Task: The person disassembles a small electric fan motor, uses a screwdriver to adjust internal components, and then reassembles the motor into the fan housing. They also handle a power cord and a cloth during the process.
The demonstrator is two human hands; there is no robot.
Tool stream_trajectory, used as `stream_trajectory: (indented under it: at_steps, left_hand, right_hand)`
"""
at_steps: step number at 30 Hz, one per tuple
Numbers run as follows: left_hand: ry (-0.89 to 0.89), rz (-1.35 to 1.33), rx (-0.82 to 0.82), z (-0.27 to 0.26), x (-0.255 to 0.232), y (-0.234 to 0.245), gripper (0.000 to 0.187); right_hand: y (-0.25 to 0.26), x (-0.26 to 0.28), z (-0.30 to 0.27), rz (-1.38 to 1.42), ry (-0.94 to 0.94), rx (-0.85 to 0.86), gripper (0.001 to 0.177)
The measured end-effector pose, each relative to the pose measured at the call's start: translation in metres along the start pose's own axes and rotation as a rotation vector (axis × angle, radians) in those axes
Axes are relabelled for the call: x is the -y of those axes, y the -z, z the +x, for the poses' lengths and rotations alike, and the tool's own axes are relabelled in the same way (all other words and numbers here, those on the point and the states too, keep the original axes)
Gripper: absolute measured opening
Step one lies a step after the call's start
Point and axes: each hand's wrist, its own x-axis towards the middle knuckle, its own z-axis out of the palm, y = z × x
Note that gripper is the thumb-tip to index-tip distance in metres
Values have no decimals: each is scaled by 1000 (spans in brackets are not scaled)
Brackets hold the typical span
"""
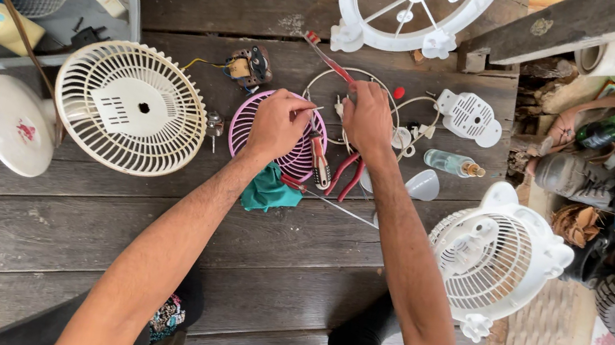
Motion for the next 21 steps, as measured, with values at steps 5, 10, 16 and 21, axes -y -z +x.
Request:
stream_trajectory:
  at_steps: [5, 10, 16, 21]
  left_hand:
    - [14, 7, -1, 2, 11, 11, 15]
    - [138, -64, 46, 1, 15, 10, 16]
    - [224, -64, 56, -4, 13, 5, 18]
    - [287, -133, 65, -8, -3, 5, 20]
  right_hand:
    - [-37, -12, 5, -168, -63, 59, 40]
    - [-53, -19, 13, -359, -114, 126, 41]
    - [-45, -16, 17, -245, -78, 69, 53]
    - [-10, -7, 13, 97, -124, -37, 33]
